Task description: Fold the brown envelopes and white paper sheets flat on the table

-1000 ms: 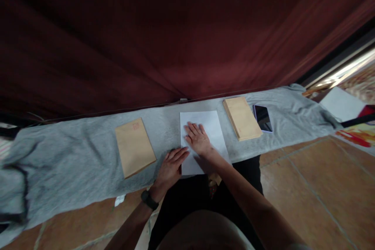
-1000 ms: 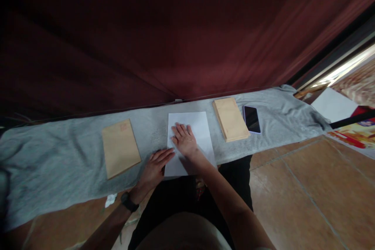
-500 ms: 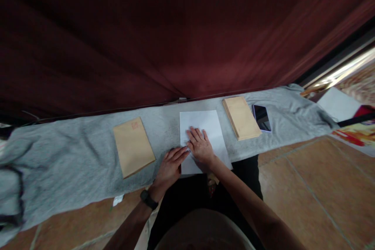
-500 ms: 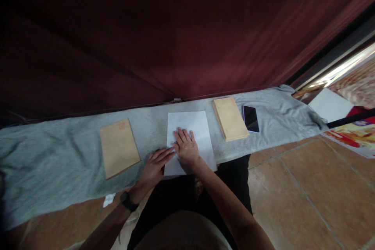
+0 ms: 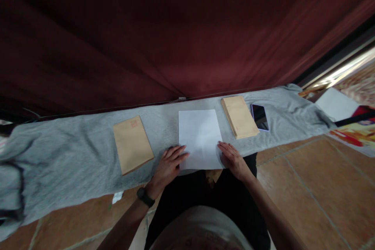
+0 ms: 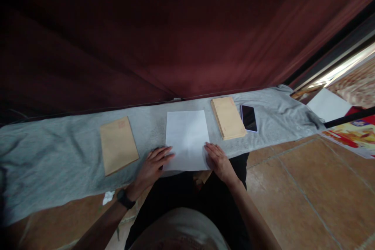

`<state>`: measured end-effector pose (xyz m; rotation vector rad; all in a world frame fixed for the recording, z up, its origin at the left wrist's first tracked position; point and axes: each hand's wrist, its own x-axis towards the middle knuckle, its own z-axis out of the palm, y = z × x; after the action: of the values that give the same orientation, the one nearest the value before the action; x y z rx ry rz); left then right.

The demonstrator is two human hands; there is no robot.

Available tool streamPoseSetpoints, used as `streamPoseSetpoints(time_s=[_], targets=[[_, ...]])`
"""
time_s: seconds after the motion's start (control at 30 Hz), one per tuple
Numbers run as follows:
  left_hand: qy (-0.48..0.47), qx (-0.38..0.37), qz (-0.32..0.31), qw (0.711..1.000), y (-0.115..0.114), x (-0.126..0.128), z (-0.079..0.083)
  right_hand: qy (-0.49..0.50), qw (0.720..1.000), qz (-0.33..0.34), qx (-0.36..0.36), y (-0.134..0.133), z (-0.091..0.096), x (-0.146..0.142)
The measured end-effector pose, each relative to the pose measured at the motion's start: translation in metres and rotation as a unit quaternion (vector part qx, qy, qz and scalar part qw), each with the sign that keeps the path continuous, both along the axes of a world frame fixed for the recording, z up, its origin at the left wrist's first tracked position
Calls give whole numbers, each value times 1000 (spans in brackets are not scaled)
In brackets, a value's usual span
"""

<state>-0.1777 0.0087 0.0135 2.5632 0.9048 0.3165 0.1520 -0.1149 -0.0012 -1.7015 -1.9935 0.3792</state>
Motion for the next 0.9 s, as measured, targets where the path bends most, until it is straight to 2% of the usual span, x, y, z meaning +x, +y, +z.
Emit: streamPoseSetpoints(time_s=[0.13, 0.3, 0.47, 0.57, 0.67, 0.9], targets=[[-61, -20, 6, 998, 5, -1, -4, 54, 998, -5, 6, -19, 2, 24], [-148, -58, 54, 986, 11, 4, -7, 61, 998, -10, 18, -6, 3, 22], [-173, -130, 164, 963, 17, 16, 0, 75, 989, -124, -7, 20, 4, 10], [-172, -182, 207, 946, 25, 24, 4, 94, 980, -171, -20, 31, 6, 5], [-157, -204, 244, 935, 36, 32, 8, 94, 973, -209, -40, 41, 7, 1], [-52, -149, 303, 940, 47, 48, 17, -10, 955, -276, -108, 61, 8, -3]])
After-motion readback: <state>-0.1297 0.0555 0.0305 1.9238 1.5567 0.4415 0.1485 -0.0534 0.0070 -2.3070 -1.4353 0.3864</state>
